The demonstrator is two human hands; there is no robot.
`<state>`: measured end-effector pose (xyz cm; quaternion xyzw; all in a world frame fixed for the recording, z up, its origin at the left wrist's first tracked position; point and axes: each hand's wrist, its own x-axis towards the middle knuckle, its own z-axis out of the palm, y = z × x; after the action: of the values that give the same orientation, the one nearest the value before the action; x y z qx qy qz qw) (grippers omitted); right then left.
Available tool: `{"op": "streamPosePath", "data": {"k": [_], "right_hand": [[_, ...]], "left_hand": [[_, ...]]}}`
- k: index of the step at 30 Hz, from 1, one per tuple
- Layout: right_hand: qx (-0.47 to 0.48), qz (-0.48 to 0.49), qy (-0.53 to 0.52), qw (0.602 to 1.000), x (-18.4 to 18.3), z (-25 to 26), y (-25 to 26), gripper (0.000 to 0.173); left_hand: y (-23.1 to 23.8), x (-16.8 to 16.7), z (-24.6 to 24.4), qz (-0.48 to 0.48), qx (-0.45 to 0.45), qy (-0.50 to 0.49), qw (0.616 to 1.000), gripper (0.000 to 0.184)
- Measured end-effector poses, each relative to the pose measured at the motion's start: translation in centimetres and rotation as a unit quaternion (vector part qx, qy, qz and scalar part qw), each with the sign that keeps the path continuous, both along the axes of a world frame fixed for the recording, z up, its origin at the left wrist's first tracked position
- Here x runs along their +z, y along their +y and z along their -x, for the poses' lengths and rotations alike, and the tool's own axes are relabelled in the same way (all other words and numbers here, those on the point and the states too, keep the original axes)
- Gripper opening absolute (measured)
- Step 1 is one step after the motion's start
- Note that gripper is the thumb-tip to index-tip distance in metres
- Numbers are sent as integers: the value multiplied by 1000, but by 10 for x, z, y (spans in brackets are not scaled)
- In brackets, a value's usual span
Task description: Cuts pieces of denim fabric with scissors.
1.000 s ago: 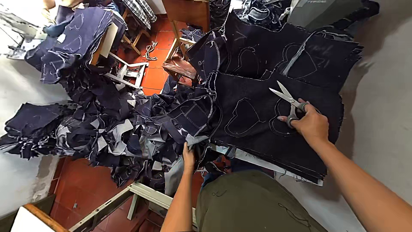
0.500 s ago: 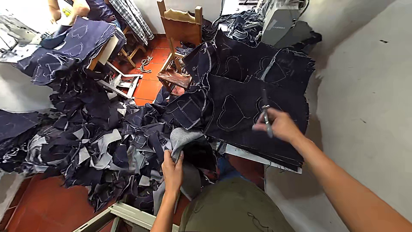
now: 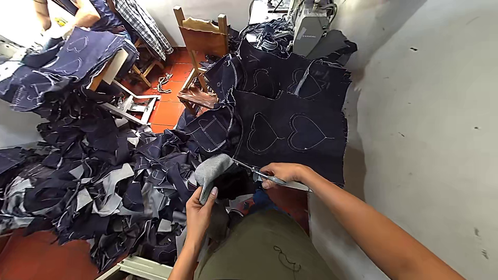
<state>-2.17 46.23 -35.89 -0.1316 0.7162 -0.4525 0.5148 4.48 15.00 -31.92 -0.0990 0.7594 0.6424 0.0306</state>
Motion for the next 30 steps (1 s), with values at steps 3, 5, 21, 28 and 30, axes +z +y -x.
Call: {"op": "streamPosePath", "data": {"k": [3,5,21,28,30], "right_hand": [[-24,34,26,999,-20,7,4,34],[-26,25,69,997,-26,12,6,35],[-271,-9,112,956,106,-57,-159,60],[-418,141,230,867,68,-48,-192,25],[-404,220,212,862,89,-50,-178,26]], "left_hand": [[4,-4,-10,-21,-83,-55,995,10],[8,-10,-12,-1,-137,-62,989,13],[-1,-12,-56,213,-102,219,947,18],[-73,6,-51,99,-208,57,972,34],[-101,-3,-37,157,-103,108,976,37]]}}
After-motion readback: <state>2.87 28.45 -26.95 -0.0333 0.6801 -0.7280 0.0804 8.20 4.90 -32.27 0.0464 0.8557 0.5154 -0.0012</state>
